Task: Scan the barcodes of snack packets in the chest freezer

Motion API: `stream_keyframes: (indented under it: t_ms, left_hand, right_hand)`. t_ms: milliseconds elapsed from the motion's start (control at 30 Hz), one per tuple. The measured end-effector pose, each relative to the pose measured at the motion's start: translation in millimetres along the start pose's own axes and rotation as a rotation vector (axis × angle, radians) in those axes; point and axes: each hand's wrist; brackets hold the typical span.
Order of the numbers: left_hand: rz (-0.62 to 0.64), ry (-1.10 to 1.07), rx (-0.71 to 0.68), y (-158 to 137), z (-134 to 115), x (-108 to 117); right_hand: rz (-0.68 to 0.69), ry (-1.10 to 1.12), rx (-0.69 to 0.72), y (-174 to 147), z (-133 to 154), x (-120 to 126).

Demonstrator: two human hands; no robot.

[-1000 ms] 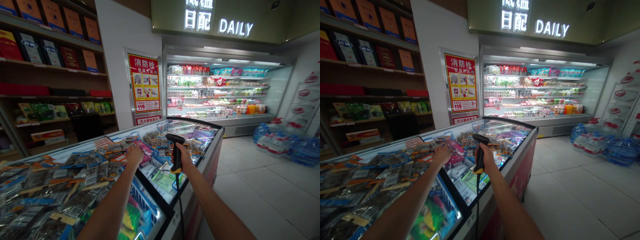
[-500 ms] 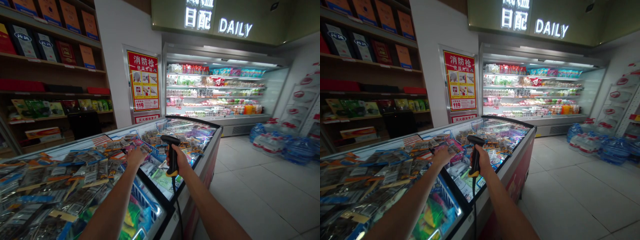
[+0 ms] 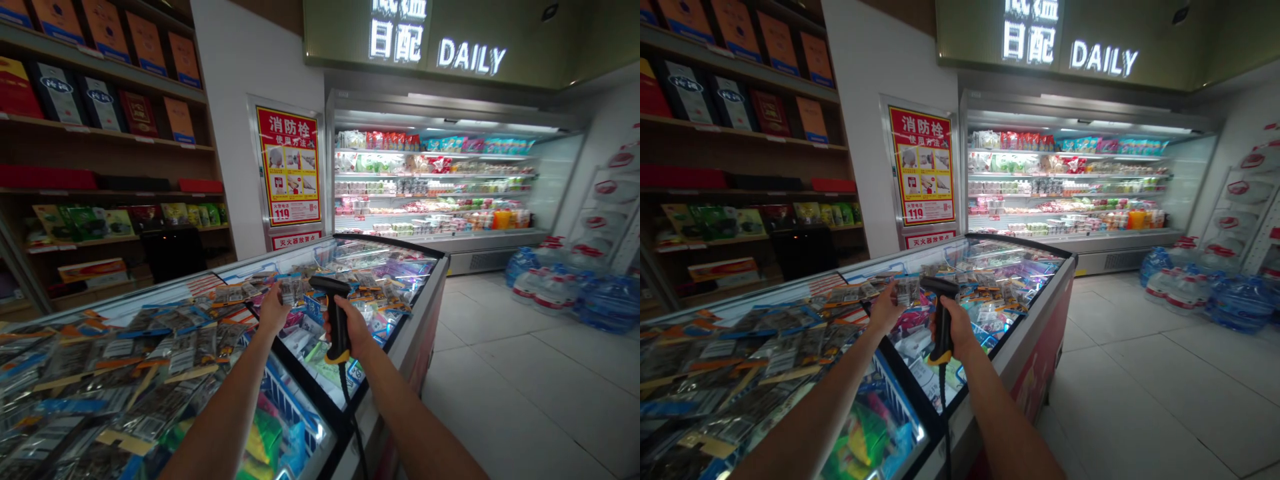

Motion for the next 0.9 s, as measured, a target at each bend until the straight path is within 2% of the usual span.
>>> stream_keyframes:
  t_ms: [133, 333, 700, 900]
  left_hand:
    - [-0.025, -0.029, 0.018, -2, -3, 0]
    - [0.013, 0.017, 0.067, -5, -11, 3]
    - [-0.016, 0.025, 0.054, -2, -6, 1]
    - [-0.045, 0.045, 0.162, 2, -2, 0]
  right_hand:
    - [0.022, 0.035, 0.019, -2, 0, 5]
    - [0.048, 0.051, -0.005, -2, -1, 6]
    - [0.079, 0.098, -0.007, -5, 1, 6]
    - [0.033, 0.122, 0.072, -3, 7, 10]
Point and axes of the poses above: each hand's wrist, its own y-axis towards the middle knuckle, its own x-axis out of the back of the hand, z = x × y, and after that the axes turned 1 degree about z, right-handed
